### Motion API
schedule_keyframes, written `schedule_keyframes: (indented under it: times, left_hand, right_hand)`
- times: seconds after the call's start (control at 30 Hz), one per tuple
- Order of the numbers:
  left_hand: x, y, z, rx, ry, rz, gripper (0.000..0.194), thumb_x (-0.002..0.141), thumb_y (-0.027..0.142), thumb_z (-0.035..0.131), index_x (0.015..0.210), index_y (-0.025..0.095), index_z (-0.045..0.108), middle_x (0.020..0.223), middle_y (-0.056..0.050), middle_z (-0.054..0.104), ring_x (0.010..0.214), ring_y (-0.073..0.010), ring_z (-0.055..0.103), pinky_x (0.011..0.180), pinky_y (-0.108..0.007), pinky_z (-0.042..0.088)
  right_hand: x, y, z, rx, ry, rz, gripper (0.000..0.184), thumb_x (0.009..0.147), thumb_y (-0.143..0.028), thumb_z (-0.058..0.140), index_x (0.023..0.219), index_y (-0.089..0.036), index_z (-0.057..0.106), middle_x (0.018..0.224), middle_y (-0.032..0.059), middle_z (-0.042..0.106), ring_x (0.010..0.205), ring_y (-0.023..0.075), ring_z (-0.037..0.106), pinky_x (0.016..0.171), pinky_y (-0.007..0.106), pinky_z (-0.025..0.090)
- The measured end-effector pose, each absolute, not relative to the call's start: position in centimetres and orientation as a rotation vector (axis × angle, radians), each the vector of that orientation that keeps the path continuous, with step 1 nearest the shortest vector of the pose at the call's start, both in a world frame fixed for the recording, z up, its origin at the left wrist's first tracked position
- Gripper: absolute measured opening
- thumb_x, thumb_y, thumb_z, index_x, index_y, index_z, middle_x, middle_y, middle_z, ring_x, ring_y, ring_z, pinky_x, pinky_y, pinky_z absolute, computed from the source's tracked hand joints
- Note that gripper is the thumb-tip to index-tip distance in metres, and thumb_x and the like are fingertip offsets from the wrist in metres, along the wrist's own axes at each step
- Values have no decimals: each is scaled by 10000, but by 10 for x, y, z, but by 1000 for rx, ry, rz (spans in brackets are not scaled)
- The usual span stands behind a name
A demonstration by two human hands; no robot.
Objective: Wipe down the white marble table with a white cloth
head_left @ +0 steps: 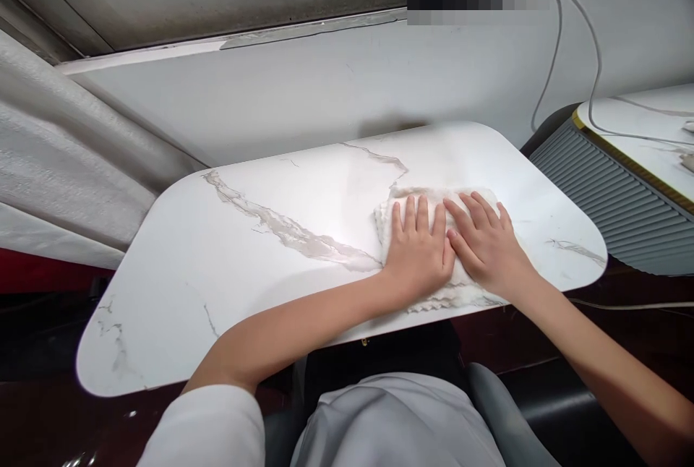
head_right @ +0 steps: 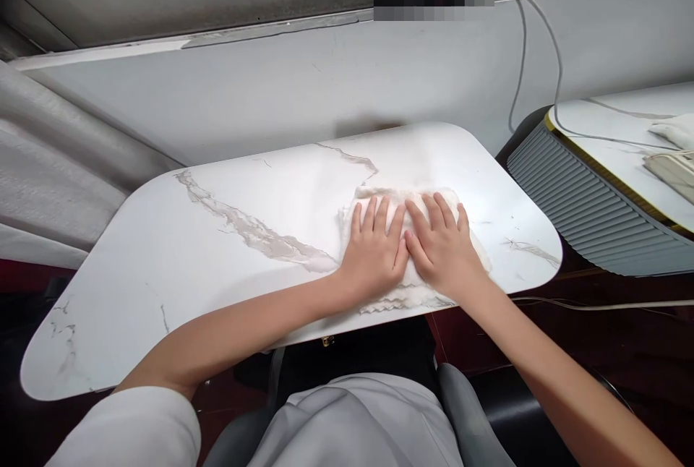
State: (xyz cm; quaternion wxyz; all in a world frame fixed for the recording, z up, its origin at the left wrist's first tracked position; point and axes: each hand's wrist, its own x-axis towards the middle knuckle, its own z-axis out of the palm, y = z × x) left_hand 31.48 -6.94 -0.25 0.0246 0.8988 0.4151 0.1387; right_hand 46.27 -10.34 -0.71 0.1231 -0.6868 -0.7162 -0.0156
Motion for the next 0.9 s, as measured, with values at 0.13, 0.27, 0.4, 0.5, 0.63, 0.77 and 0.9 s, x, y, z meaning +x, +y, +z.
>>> schedule_keyframes:
  times: [0.13, 0.27, 0.4, 0.5, 0.63, 0.77, 0.9]
  left_hand:
    - [301, -93, -3, 2837, 1228, 426, 573, 989, 351, 324, 1487, 70, 363, 1558, -229, 332, 1469, -380, 254, 1191, -575, 217]
    - [280, -107, -2, 2863, 1202, 416, 584, 994, 335, 299, 1496, 41, 339, 1565, -235, 312, 1474, -382, 234, 1192, -589, 211]
    - [257, -111, 1, 2798, 1185, 340, 574, 1004, 319, 274, 1515, 58, 305, 1594, -198, 265, 1499, -335, 172, 1214, -575, 176]
    - [241, -105, 10, 2656, 1191, 283, 553, 1008, 307, 277, 1526, 114, 294, 1617, -123, 236, 1514, -265, 132, 1236, -532, 150]
    - [231, -90, 25, 2357, 1252, 193, 551, 985, 239, 315, 1530, 169, 280, 1620, -25, 234, 1512, -156, 137, 1246, -407, 191]
    - [234, -69, 26, 2211, 1363, 240, 528, 980, 244, 310, 1505, 193, 328, 1615, -1, 267, 1509, -136, 162, 1249, -412, 166]
    - [242, -34, 13, 2231, 1472, 423, 488, 991, 247, 273, 1454, 173, 406, 1574, -21, 371, 1478, -129, 268, 1252, -400, 146]
  right_hand:
    - [448, -133, -6, -1976, -2065, -76, 590, 979, -419, 205, 1507, -219, 378, 1538, 153, 373, 1474, 338, 249, 1158, 628, 207]
    - [432, -144, -5, -1924, -2096, -60, 590, 969, -420, 246, 1542, -298, 313, 1552, 100, 366, 1479, 327, 242, 1159, 639, 210]
    - [415, -143, -6, -1876, -2150, -63, 595, 969, -424, 271, 1524, -232, 367, 1552, 151, 362, 1477, 345, 237, 1153, 646, 210]
    - [404, -137, -8, -1869, -2141, -64, 593, 972, -445, 269, 1505, -225, 404, 1536, 162, 389, 1465, 361, 263, 1144, 651, 215]
    - [395, -127, -7, -1850, -2148, -17, 603, 977, -483, 253, 1519, -248, 378, 1536, 157, 396, 1463, 378, 260, 1131, 675, 205]
    - [390, -106, -1, -1840, -2223, 15, 612, 986, -479, 244, 1518, -210, 379, 1540, 175, 385, 1461, 401, 250, 1120, 683, 209]
    - [385, -67, 0, -1889, -2251, -25, 619, 998, -457, 233, 1510, -147, 388, 1533, 209, 378, 1441, 421, 273, 1125, 686, 171]
